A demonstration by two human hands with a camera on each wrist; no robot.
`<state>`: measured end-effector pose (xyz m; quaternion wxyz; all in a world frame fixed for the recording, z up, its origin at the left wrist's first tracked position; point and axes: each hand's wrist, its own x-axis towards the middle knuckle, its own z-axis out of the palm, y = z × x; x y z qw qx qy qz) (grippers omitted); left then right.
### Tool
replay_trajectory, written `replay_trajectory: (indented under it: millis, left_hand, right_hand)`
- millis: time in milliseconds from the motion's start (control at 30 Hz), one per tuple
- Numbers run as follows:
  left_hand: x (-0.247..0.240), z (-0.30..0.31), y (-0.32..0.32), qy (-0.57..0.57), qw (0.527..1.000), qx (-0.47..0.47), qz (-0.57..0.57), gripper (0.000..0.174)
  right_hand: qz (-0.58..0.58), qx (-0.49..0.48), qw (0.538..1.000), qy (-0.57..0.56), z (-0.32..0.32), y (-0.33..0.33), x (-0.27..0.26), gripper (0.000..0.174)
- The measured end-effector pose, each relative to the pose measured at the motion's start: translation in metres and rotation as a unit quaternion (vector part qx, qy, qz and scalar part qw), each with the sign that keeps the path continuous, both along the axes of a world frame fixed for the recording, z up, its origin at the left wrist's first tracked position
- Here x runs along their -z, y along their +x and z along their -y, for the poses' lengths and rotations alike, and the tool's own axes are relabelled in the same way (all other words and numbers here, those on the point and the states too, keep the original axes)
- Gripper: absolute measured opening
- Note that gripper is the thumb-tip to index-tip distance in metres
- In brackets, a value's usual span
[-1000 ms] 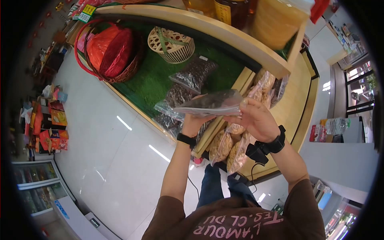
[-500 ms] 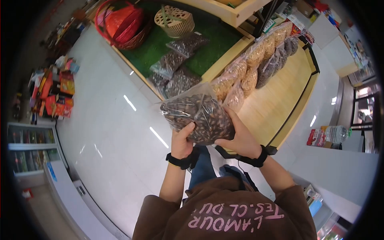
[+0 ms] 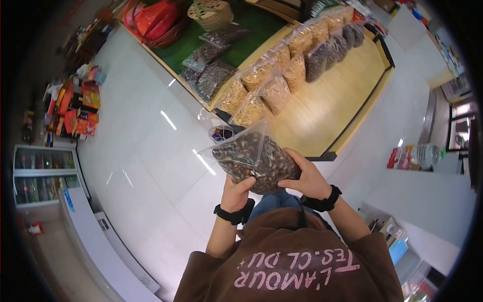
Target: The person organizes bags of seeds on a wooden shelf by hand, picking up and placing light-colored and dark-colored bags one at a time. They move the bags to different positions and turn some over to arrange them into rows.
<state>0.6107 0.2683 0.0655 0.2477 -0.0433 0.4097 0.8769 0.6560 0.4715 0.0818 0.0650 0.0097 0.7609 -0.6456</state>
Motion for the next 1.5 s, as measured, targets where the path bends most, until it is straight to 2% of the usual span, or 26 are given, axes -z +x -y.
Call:
replay_trajectory:
  millis: [100,133,200,267,367,500,700,800,900,1000,1133,1333,1500]
  left_hand:
    - [0.0,-0.002,0.007,0.003,0.998,0.059,-0.007,0.069]
    - [0.0,-0.002,0.009,-0.003,0.996,0.088,-0.013,0.07]
    - [0.003,-0.008,0.015,-0.014,0.992,0.126,-0.024,0.072]
    - [0.001,-0.021,0.024,-0.023,0.991,0.131,-0.032,0.071]
    - [-0.003,-0.057,0.035,-0.019,0.991,0.133,-0.022,0.068]
    - [0.015,-0.125,0.051,-0.025,0.992,0.117,-0.031,0.064]
    - [0.028,-0.256,0.09,0.002,0.997,0.08,-0.022,0.057]
    - [0.025,-0.314,0.105,0.013,0.997,0.07,-0.013,0.055]
    - [0.028,-0.35,0.116,-0.006,0.998,0.056,-0.012,0.058]
    - [0.023,-0.377,0.113,-0.035,0.998,0.036,-0.031,0.059]
    - [0.027,-0.407,0.096,-0.065,0.997,0.033,-0.035,0.055]
    - [0.037,-0.456,0.049,-0.069,0.997,0.007,-0.028,0.05]
    - [0.042,-0.496,-0.002,-0.049,0.998,0.023,-0.026,0.044]
  right_hand:
    - [0.019,0.02,0.999,-0.021,-0.004,0.016,0.006,0.076]
    - [0.011,0.023,1.0,0.017,-0.007,0.022,0.002,0.075]
    - [0.053,0.045,0.997,-0.036,-0.014,0.035,0.004,0.075]
    - [0.058,0.056,0.992,-0.095,-0.026,0.045,0.009,0.076]
    - [0.063,0.069,0.99,-0.108,-0.056,0.062,0.01,0.076]
    - [0.08,0.081,0.983,-0.141,-0.116,0.079,0.005,0.075]
    - [0.083,0.088,0.985,-0.119,-0.242,0.114,0.015,0.072]
    - [0.093,0.061,0.99,-0.085,-0.303,0.122,0.01,0.072]
    - [0.098,0.029,0.989,-0.103,-0.341,0.117,0.006,0.073]
    - [0.085,0.005,0.995,-0.058,-0.366,0.107,0.003,0.078]
    - [0.092,0.001,0.987,-0.129,-0.394,0.085,0.018,0.085]
    - [0.11,-0.031,0.987,-0.116,-0.446,0.023,0.041,0.081]
    - [0.143,-0.016,0.985,-0.1,-0.488,-0.032,0.042,0.072]
